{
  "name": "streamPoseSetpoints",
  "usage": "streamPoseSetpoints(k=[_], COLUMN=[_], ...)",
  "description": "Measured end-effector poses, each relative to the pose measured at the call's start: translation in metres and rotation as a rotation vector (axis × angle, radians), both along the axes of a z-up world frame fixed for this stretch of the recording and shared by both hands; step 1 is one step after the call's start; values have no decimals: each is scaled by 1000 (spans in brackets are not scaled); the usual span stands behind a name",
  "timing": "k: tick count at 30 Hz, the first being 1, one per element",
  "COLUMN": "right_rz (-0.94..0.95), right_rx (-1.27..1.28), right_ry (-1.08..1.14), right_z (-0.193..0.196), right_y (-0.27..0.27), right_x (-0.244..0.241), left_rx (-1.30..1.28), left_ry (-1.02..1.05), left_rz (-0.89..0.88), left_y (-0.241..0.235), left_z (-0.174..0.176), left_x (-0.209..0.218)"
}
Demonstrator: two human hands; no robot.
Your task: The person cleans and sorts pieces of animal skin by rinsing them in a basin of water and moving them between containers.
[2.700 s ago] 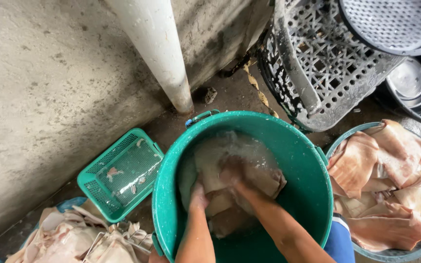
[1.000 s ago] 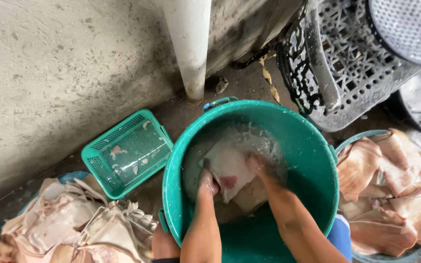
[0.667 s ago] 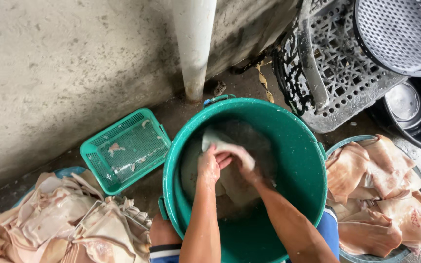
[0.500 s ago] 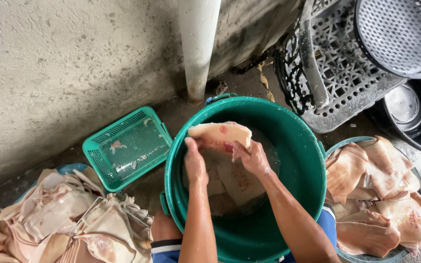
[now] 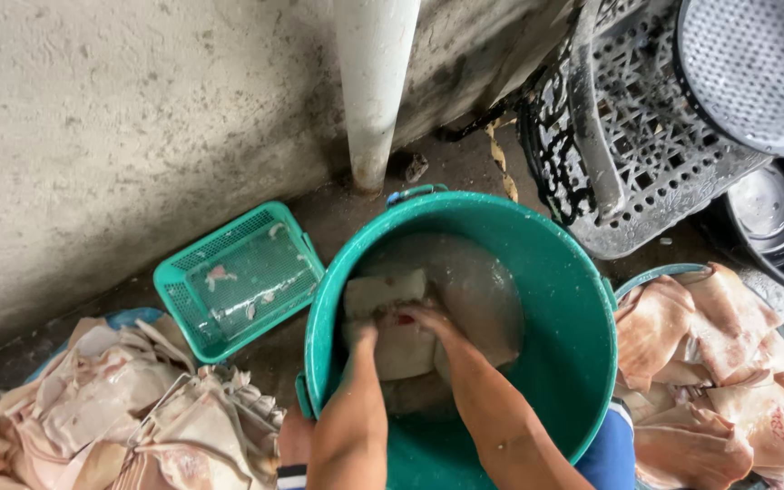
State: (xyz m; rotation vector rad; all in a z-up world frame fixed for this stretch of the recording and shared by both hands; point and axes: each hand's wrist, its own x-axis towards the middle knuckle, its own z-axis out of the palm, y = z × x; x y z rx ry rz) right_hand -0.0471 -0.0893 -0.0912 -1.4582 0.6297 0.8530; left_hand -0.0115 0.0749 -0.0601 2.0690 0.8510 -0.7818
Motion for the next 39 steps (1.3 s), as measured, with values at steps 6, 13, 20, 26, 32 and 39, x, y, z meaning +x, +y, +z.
streamPoseSetpoints(k=[6,13,20,26,32,39], right_rz=[-100,-89,-285,-175,-157,-147], right_rx=[-15,116,125,110,-131,-309], right_ry=[78,138,-175,-240,-617,-1119], right_z=[11,18,66,193,323,351], right_y=[-36,-42,-50,-71,-71,-54], right_x=[19,19,-3,-6,-52,-112], left_rx=[-145,-371,-488,-524,-1000,-947], left_ry=[75,44,4,-30,-446,-802], left_rz=[10,53,-133,-358,-367,-595], left_y=[7,22,17,8,-12,4], left_z=[-19,-16,-8,87,208,280], left_x=[9,10,17,35,8,-33])
